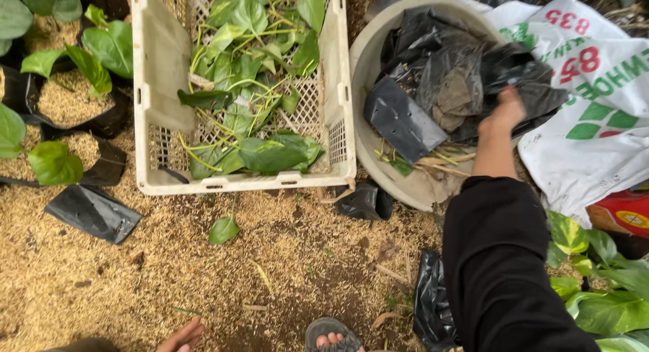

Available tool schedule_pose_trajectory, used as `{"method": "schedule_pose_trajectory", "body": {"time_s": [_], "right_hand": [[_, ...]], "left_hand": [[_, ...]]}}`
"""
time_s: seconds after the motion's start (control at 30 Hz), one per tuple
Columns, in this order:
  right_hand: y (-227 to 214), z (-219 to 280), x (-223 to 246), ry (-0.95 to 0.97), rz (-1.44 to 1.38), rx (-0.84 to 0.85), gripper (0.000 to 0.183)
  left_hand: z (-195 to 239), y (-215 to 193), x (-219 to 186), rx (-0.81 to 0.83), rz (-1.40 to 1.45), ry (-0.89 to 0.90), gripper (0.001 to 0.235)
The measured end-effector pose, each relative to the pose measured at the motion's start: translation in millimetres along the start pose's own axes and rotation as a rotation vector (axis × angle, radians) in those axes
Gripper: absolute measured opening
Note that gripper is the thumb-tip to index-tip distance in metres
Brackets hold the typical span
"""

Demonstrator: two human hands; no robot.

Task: The person sits on the ground and handles plant cuttings, placing them into a black plastic pot. They also pick up and manipulate a black plastic nursery bag and a small trowel while working with the plants.

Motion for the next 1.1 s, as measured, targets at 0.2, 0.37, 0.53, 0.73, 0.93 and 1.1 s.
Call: {"method": "schedule_pose_trajectory", "body": {"time_s": [0.2,0.37,0.53,0.73,0.93,1.1], "right_hand": [[-20,40,103,0.205,-0.398,0.183,0.017],[-39,215,176,0.723,-0.122,0.566,0.026],[-30,413,195,0.739,0.247,0.878,0.04],[-16,525,220,0.706,0.296,1.202,0.058],[-29,523,262,0.086,-0.058,1.001,0.026],[-50,553,264,-0.413,0.111,0.995,0.02]], "left_hand": [[68,100,-128,-0.323,-0.587,0.245,0.051],[130,234,-283,-0.458,-0.586,1.005,0.045],[192,319,-344,-0.472,-0.272,1.272,0.099],[172,298,-321,-0.375,0.215,0.725,0.074],[151,279,-307,-0.189,0.879,0.825,0.076],[164,273,-292,-0.341,0.85,0.934,0.075]]}}
Point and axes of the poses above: each hand's wrist, its own z-axis away from the middle knuckle, its own y-axis out of the palm, x = y × z, the point moved 4 cm from there along -z, towards the middle knuckle, and after that the axes turned 15 degrees about -x, right-handed, at the moved point
